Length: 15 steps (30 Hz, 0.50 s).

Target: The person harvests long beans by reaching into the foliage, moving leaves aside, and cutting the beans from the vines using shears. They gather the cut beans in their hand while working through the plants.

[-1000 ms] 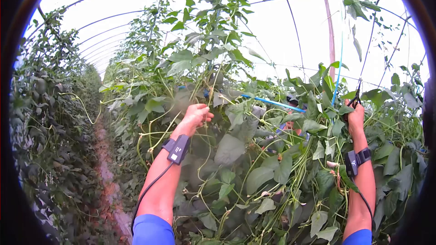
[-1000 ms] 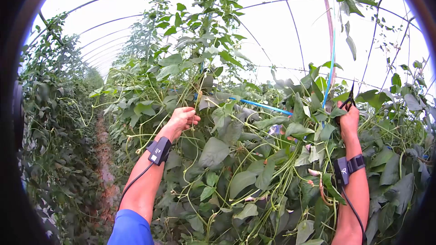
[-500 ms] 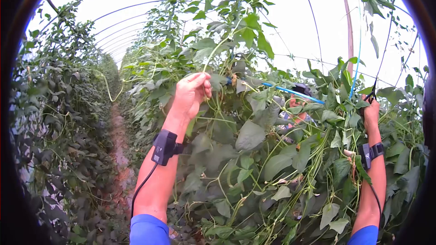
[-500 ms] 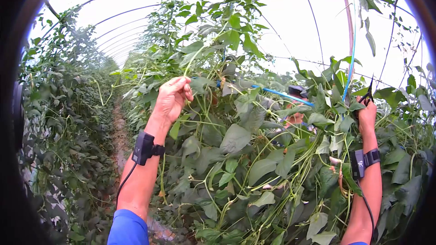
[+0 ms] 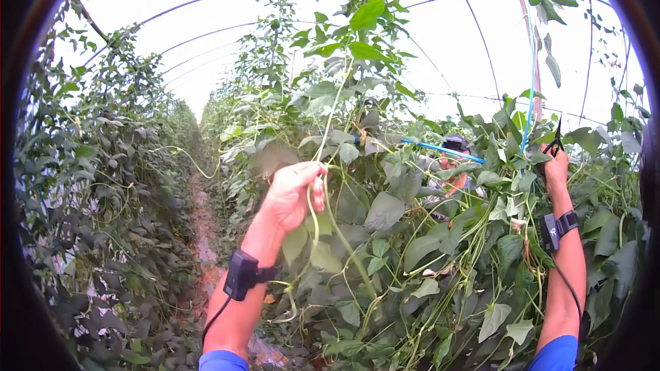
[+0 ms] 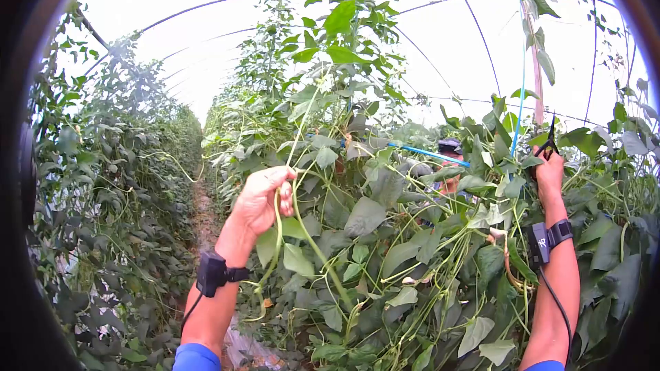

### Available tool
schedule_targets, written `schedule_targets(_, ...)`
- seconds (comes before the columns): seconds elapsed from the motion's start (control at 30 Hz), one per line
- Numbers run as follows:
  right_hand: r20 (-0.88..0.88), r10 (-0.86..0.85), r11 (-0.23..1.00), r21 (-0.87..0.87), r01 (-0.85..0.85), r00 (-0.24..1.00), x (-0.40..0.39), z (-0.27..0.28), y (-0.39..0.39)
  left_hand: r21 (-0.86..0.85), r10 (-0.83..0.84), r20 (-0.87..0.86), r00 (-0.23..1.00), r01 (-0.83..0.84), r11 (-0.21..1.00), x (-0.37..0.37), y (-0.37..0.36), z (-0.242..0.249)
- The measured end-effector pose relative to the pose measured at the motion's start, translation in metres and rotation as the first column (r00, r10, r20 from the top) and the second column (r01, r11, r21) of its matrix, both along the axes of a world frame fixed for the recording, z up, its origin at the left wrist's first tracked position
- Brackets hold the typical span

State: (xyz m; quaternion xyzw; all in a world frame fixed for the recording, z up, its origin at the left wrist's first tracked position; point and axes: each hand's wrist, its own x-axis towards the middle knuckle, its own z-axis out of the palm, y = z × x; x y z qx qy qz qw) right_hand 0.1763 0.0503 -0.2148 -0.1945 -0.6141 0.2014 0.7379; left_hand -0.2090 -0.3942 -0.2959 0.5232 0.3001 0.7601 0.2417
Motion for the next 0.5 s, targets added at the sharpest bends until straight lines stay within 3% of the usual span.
schedule_targets(0.27,-0.090,0.038,0.998,0.051,-0.033,0.995,0.009,-0.007,-0.030,0.017,-0.127,0.124,0.984,0.125,0.992,-0.008,0.016,-0.011)
schedule_targets(0.37,-0.033,-0.169,0.976,0.132,0.172,0.985,0.018,-0.018,-0.055,0.031,-0.179,0.128,0.975,0.177,0.984,-0.016,0.022,-0.011)
schedule_targets(0.47,0.008,-0.169,0.971,0.175,0.165,0.986,0.006,-0.042,-0.108,0.044,-0.189,0.146,0.971,0.185,0.982,-0.027,0.025,-0.009)
schedule_targets(0.5,0.059,-0.209,0.942,0.280,0.185,0.976,0.000,-0.055,-0.126,0.047,-0.189,0.154,0.970,0.184,0.982,-0.032,0.026,-0.008)
